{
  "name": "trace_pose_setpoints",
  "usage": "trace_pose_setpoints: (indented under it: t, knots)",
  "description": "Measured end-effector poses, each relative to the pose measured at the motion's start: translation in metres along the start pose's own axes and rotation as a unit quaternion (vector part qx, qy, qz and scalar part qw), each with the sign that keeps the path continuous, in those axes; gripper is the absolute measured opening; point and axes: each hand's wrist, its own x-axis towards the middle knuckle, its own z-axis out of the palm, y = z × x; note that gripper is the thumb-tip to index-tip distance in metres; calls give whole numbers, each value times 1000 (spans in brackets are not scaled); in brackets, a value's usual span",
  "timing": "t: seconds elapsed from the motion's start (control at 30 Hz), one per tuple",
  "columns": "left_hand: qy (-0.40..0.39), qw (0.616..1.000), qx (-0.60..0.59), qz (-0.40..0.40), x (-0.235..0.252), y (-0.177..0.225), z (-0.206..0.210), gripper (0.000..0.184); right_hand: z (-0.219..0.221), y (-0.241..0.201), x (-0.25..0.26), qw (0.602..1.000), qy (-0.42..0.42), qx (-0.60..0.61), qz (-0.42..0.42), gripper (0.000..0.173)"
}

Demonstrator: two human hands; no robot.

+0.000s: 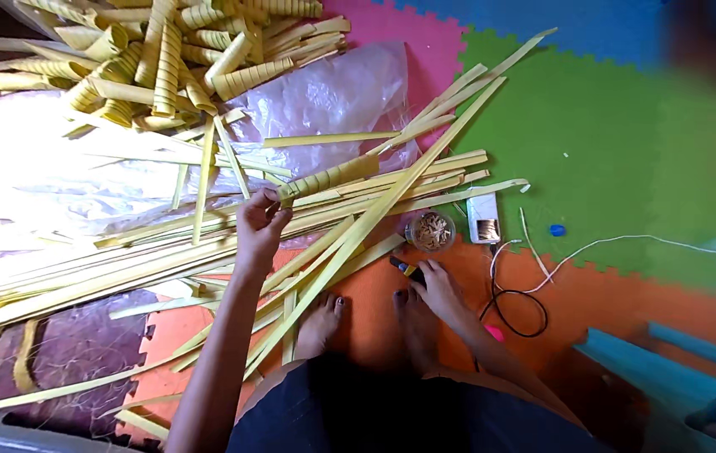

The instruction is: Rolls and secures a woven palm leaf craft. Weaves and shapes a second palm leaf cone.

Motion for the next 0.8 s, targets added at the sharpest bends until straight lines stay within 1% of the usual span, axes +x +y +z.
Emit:
trace_pose_setpoints:
  t: [0.03, 0.07, 0.1, 0.17, 0.2, 0.27, 0.3, 0.4, 0.5, 0.6, 0.7, 0.77, 0.8]
  knots:
    - [-14, 994, -56, 90, 6, -38, -7, 23, 10, 5, 4, 999, -15, -27, 12, 42]
    - [-27, 990, -99, 97, 10, -54, -10, 25, 16, 9, 7, 999, -17, -47, 15, 44]
    - [-35, 988, -128, 81, 12, -60, -10, 27, 19, 11, 9, 998, -18, -58, 13, 44]
    - [-55, 984, -161, 50, 11, -64, -6, 28, 15, 8, 7, 997, -28, -67, 3, 40]
    - [-66, 983, -170, 39, 11, -64, -3, 27, 10, 6, 2, 998, -25, -51, -8, 39]
    - [-90, 981, -172, 12, 9, -59, 3, 23, -6, -2, -8, 998, 10, 22, -55, 40]
    - [-105, 979, -175, -4, 6, -57, 5, 21, -14, -10, -15, 993, 41, 63, -91, 40]
    - [-167, 968, -183, -49, -6, -47, 20, 21, -38, -40, -28, 957, 160, 141, -197, 39]
    - [-227, 945, -220, -79, -18, -34, 33, 23, -57, -64, -23, 918, 225, 195, -264, 35]
    - [-246, 924, -274, -104, -22, -24, 39, 24, -65, -75, -17, 894, 248, 217, -304, 30]
    - [-278, 909, -286, -124, -29, -13, 41, 27, -67, -82, -14, 890, 244, 223, -314, 29]
    - [-326, 897, -274, -120, -36, -5, 45, 38, -67, -85, -12, 887, 248, 224, -317, 29]
    - [-347, 896, -260, -93, -34, -4, 46, 48, -67, -85, -12, 886, 251, 227, -318, 29]
